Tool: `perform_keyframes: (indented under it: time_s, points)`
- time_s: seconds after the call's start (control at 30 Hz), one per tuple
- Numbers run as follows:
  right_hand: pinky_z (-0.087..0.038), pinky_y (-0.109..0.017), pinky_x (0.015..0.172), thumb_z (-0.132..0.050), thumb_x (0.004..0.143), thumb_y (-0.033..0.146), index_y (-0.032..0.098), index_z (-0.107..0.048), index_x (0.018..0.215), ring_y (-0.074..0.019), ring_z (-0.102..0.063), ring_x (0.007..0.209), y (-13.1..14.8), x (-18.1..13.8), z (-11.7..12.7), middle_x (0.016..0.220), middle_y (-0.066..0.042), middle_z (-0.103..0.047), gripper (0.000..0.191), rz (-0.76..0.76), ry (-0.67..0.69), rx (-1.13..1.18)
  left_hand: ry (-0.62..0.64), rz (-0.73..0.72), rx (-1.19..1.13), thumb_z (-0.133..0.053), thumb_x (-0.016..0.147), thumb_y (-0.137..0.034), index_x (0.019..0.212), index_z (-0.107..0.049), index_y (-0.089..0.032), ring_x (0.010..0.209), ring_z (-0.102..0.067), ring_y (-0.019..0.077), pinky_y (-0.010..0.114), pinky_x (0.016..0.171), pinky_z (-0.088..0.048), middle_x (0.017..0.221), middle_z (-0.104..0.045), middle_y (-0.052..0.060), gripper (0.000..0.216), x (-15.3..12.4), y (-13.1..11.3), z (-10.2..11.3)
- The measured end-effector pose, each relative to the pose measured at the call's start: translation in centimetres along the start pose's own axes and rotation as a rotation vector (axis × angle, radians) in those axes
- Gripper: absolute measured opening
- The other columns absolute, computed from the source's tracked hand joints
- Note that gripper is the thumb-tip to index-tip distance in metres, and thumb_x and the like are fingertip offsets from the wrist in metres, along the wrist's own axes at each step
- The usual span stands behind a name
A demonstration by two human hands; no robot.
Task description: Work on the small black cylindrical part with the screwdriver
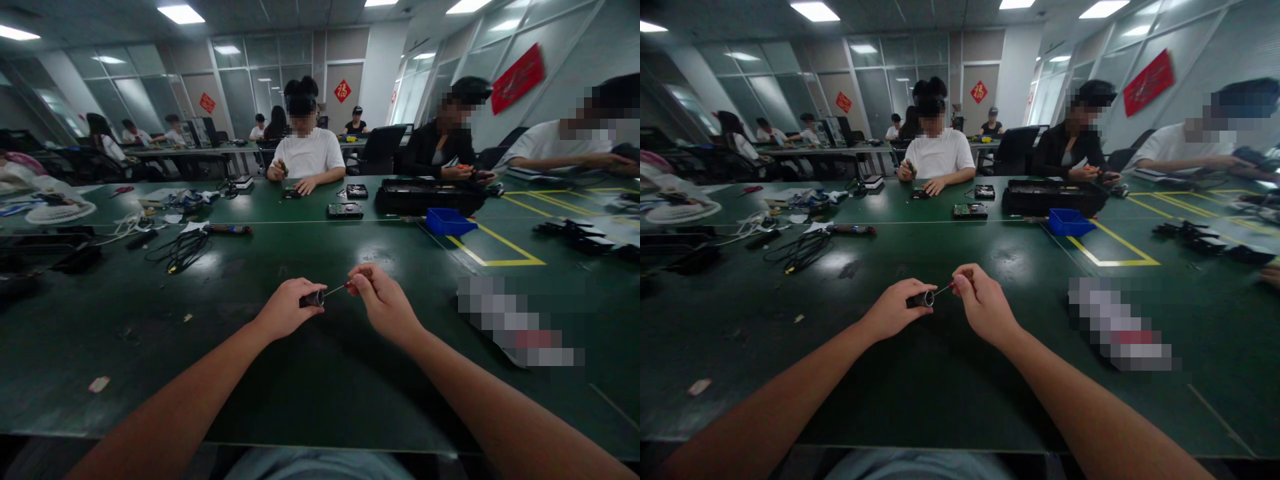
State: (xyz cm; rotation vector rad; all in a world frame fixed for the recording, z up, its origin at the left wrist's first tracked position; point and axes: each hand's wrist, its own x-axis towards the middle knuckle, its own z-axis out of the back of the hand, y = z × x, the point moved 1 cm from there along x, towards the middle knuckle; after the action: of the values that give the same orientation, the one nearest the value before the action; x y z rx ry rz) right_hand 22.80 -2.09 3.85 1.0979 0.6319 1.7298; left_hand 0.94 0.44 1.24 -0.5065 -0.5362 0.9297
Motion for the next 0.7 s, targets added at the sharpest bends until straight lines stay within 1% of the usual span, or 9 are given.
perform_keyframes:
  time_s: [0.1,0.2,0.33,0.7]
  points:
    - [-0.051,-0.034,0.072,-0.043,0.101,0.035,0.021,-0.056,0.101,-0.02,-0.069,0.079,-0.04,-0.06,-0.04,0.084,-0.005,-0.07,0.019,0.05,-0.001,-0.065,0.0,0.008,0.02,-0.077,0.081,-0.023,0.124,-0.068,-0.027,0.106,-0.061,0.0221,0.039,0.101,-0.044,0.112,-0.067,0.004,0.044,0.06,0.22,-0.1]
    - [-0.051,-0.034,0.071,-0.042,0.101,0.034,0.021,-0.055,0.101,-0.0201,-0.069,0.078,-0.07,-0.05,-0.03,0.083,-0.005,-0.07,0.018,0.067,-0.017,-0.096,-0.004,0.018,0.014,-0.077,0.082,-0.024,0.125,-0.067,-0.029,0.106,-0.061,0.0218,0.038,0.099,-0.045,0.113,-0.066,0.004,0.045,0.04,0.55,-0.17]
    - [-0.052,-0.034,0.072,-0.042,0.101,0.033,0.021,-0.055,0.101,-0.0202,-0.07,0.08,0.07,-0.03,0.0,0.086,-0.005,-0.07,0.017,0.072,-0.007,-0.098,0.008,0.027,0.0,-0.076,0.083,-0.025,0.126,-0.067,-0.029,0.107,-0.061,0.0218,0.037,0.098,-0.046,0.114,-0.066,0.004,0.044,0.0,0.69,-0.2]
    - [-0.052,-0.033,0.071,-0.043,0.102,0.033,0.021,-0.055,0.103,-0.0199,-0.07,0.08,-0.01,-0.12,-0.12,0.087,-0.005,-0.07,0.017,0.087,-0.007,-0.094,0.041,0.028,0.005,-0.076,0.082,-0.028,0.128,-0.066,-0.029,0.103,-0.062,0.0215,0.036,0.096,-0.045,0.112,-0.066,0.003,0.046,0.01,0.56,-0.24]
